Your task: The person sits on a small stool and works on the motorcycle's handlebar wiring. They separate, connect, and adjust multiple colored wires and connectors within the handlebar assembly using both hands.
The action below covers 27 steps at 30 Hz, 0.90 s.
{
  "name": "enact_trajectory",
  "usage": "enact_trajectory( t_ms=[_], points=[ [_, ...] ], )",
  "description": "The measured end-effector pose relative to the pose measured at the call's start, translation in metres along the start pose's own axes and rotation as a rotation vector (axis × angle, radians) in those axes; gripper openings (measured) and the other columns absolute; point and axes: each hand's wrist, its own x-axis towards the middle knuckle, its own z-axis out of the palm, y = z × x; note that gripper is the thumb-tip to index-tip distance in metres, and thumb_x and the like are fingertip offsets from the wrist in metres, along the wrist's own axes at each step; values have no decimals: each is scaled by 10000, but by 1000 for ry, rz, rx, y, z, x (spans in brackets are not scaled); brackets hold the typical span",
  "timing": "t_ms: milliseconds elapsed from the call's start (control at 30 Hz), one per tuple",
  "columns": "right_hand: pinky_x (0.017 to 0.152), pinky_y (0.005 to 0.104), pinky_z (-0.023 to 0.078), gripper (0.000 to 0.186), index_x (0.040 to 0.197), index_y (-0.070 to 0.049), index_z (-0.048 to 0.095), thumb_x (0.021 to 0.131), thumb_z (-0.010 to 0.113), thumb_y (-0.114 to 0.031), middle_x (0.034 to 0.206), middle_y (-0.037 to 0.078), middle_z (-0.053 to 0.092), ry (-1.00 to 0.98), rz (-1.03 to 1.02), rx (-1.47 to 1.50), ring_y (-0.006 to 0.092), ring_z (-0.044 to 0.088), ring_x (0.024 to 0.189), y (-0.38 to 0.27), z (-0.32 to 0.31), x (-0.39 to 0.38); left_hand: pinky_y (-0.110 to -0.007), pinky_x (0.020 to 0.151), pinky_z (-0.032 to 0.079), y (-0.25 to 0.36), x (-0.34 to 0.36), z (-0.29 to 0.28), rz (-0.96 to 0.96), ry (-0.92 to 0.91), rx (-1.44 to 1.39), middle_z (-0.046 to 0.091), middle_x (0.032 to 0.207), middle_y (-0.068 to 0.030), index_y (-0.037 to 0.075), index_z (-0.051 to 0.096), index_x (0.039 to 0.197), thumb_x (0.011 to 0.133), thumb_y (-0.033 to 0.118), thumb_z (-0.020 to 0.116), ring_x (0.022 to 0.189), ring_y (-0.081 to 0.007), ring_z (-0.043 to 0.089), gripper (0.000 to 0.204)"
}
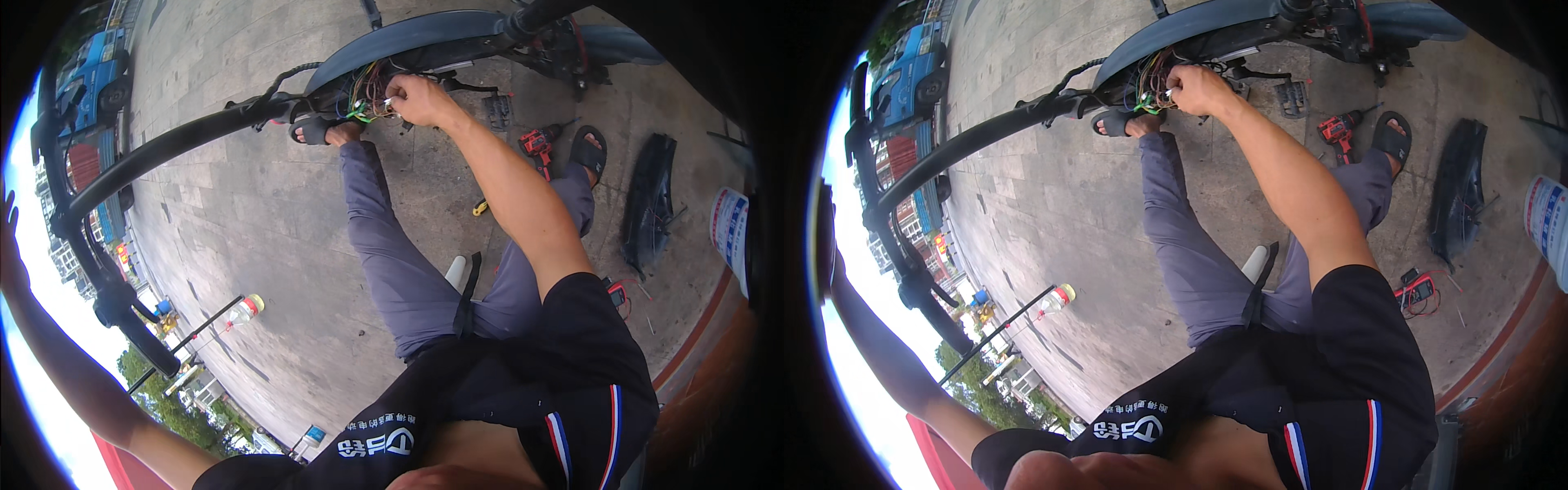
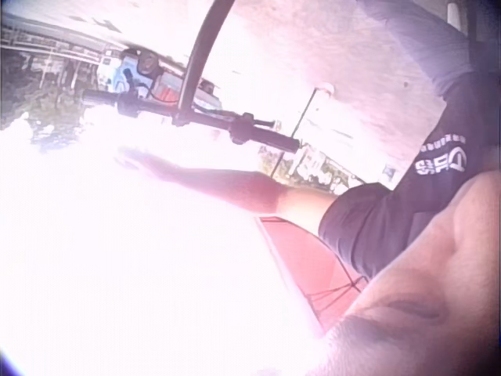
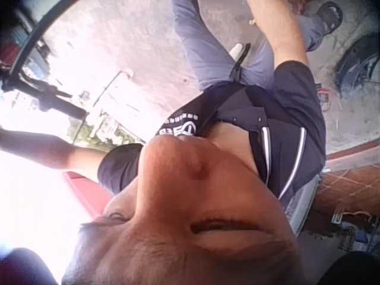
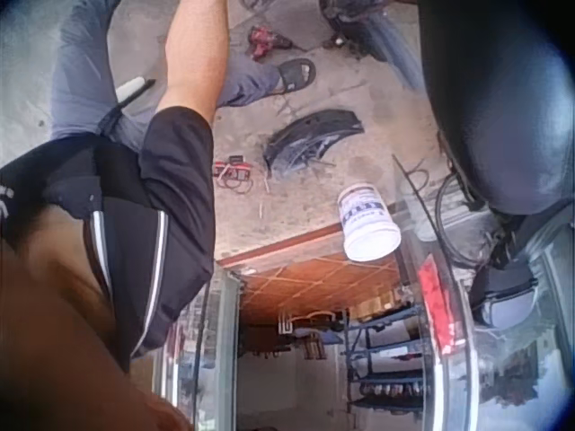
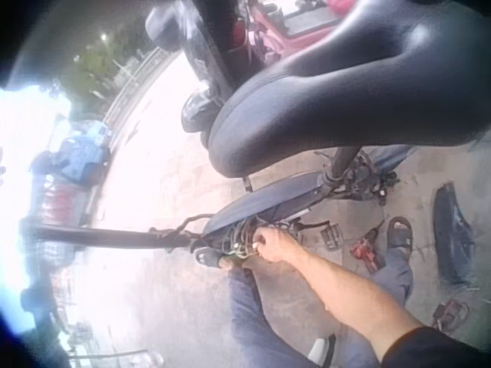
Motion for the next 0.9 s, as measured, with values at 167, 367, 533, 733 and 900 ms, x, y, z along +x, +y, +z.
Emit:
enact_trajectory(
  t_ms=[167,367,533,733,900],
  points=[
    [760,375,528,199,975,-62,669,811,611,-159,878,117,704,12,-9,-4,282,677,840,1,5,-4,-496,1077,371,20,-223,-48,-148,27,-46,393,1482,-178,78,295,1497,927,479,582,1344,-363,408,754],
    [816,412,524,199,939,-77,687,777,601,-155,948,155,704,38,-20,0,326,667,931,0,3,-14,-417,1048,365,0,-307,-7,-795,-368,-804,500,1387,-135,15,395,1425,933,369,595,1243,-269,505,638],
    [804,405,522,189,933,-67,679,781,609,-155,930,141,705,69,-30,13,312,668,918,-2,-1,-13,-322,1002,333,-4,-281,-12,-737,-505,-773,550,1259,-116,-16,452,1367,920,354,633,1183,-187,492,607],
    [828,406,528,207,944,-83,706,763,678,-180,973,160,707,22,-22,45,325,671,950,-4,-1,-7,-226,792,401,3,-257,5,-659,-415,-959,580,1079,-32,-6,523,1250,926,284,655,895,-79,515,454],
    [806,408,526,184,918,-75,699,763,636,-153,934,160,706,24,-15,49,327,673,919,-4,2,-7,-293,810,435,-1,-250,1,-687,-499,-713,610,960,-92,-30,541,1216,856,160,678,861,-159,561,430]
  ],
)
